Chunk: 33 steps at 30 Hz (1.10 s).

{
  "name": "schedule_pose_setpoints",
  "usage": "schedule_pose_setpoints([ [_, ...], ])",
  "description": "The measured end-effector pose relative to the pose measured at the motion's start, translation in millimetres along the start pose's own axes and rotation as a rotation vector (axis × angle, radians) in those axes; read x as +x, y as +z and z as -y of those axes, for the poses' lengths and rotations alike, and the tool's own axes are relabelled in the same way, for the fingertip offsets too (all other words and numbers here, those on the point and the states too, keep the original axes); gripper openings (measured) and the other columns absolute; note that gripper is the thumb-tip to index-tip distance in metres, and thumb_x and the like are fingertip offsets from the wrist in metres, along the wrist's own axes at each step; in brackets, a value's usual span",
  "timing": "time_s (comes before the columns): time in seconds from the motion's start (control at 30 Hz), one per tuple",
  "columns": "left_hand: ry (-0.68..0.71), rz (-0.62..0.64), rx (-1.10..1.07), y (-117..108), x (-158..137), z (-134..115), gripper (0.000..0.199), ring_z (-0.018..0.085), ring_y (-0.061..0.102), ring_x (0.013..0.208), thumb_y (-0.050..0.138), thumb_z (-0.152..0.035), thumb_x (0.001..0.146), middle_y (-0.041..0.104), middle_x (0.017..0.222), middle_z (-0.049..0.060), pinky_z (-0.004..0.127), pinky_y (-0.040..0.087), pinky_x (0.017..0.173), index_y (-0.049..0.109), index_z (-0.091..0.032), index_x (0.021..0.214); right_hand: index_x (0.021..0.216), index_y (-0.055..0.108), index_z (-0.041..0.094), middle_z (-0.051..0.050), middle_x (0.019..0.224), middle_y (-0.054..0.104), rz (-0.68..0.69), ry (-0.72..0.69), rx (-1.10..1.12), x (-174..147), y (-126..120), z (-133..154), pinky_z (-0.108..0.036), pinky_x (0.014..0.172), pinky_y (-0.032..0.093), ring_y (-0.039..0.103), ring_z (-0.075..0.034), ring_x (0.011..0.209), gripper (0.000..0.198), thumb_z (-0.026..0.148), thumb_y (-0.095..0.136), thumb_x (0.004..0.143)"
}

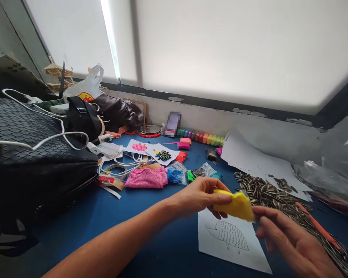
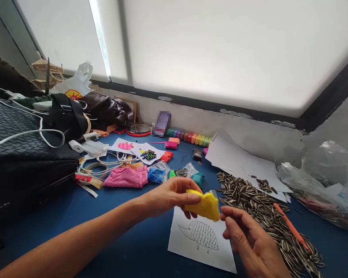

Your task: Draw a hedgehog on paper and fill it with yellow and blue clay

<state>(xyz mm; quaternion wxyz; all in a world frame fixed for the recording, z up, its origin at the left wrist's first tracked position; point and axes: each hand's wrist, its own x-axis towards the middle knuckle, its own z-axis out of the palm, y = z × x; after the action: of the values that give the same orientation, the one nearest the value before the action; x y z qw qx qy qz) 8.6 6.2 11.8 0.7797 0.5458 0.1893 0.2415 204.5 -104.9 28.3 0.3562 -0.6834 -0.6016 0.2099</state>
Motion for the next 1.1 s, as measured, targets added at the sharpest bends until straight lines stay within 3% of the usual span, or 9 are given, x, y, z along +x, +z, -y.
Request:
schedule_pose_setpoints([
  [0.13,0.034,0.042,0.103,-1.5,-0.9,2.5,0.051,0.010,0.060,0.061,0.077,-0.052,0.068,0.063,0.078,0.005,0.022,0.047,0.056,0.061,-0.011,0.095,0.068,0.066,0.023,-0.005,0.063,0.066,0.153,0.025,0.143,11.5,2.4,5.9,-0.023,0.052,0.054,0.062,-0.017,0.056,0.051,0.068,0.046,0.083],
  [0.17,0.038,0.045,0.128,-2.0,-1.1,2.9,0.047,0.010,0.060,0.061,0.075,-0.049,0.071,0.063,0.079,0.005,0.021,0.046,0.056,0.062,-0.010,0.096,0.073,0.069,0.023,-0.004,0.066,0.066,0.166,0.020,0.150,11.7,5.4,4.5,-0.021,0.054,0.053,0.062,-0.016,0.059,0.047,0.065,0.050,0.084],
  [0.3,0.003,0.025,0.217,-1.1,-2.7,0.8,0.037,0.010,0.061,0.063,0.069,-0.034,0.079,0.064,0.083,0.005,0.022,0.048,0.056,0.065,-0.011,0.109,0.082,0.071,0.024,-0.002,0.066,0.065,0.096,0.037,0.217,6.6,15.2,-6.3,-0.021,0.052,0.051,0.058,-0.015,0.059,0.040,0.062,0.060,0.078],
  [0.4,-0.063,0.064,0.278,3.1,-4.7,-3.3,0.048,0.011,0.062,0.070,0.073,-0.032,0.076,0.065,0.089,0.005,0.022,0.050,0.059,0.064,-0.015,0.120,0.081,0.071,0.024,-0.002,0.065,0.064,0.091,0.074,0.260,2.6,15.4,-9.9,-0.021,0.052,0.050,0.057,-0.015,0.058,0.039,0.062,0.062,0.077],
  [0.5,-0.097,0.050,0.329,7.2,-6.4,-5.1,0.047,0.010,0.055,0.068,0.077,-0.041,0.071,0.062,0.081,0.003,0.020,0.045,0.057,0.070,-0.011,0.107,0.078,0.070,0.025,0.000,0.061,0.061,0.169,0.097,0.236,0.4,13.9,-8.3,-0.020,0.052,0.048,0.055,-0.014,0.057,0.038,0.061,0.059,0.080],
  [0.63,-0.093,0.050,0.366,7.4,-7.7,-2.4,0.040,0.008,0.047,0.063,0.072,-0.041,0.077,0.058,0.073,0.002,0.019,0.039,0.056,0.072,-0.007,0.098,0.060,0.062,0.023,-0.001,0.059,0.059,0.215,0.112,0.215,-1.5,14.5,-7.0,-0.019,0.053,0.047,0.053,-0.012,0.055,0.049,0.064,0.051,0.085],
  [0.73,-0.081,0.079,0.371,5.1,-8.1,0.8,0.033,0.009,0.050,0.067,0.068,-0.032,0.081,0.061,0.079,0.004,0.021,0.041,0.060,0.072,-0.006,0.101,0.069,0.065,0.024,0.000,0.059,0.059,0.230,0.163,0.245,-3.7,16.1,-6.0,-0.018,0.052,0.046,0.053,-0.012,0.054,0.044,0.064,0.055,0.083],
  [0.97,-0.067,0.090,0.389,4.0,-6.5,7.5,0.031,0.013,0.056,0.075,0.061,-0.026,0.085,0.066,0.089,0.007,0.022,0.045,0.066,0.070,-0.006,0.108,0.079,0.070,0.025,0.003,0.054,0.056,0.063,0.277,0.310,-14.3,24.2,5.5,-0.019,0.051,0.045,0.050,-0.011,0.051,0.032,0.056,0.065,0.075],
  [1.1,-0.064,0.075,0.406,6.3,-6.7,7.3,0.028,0.014,0.059,0.081,0.059,-0.022,0.086,0.067,0.093,0.007,0.021,0.046,0.070,0.070,-0.007,0.107,0.078,0.069,0.024,0.004,0.054,0.054,0.056,0.287,0.282,-16.1,24.4,8.5,-0.020,0.051,0.045,0.049,-0.011,0.050,0.032,0.056,0.066,0.073],
])
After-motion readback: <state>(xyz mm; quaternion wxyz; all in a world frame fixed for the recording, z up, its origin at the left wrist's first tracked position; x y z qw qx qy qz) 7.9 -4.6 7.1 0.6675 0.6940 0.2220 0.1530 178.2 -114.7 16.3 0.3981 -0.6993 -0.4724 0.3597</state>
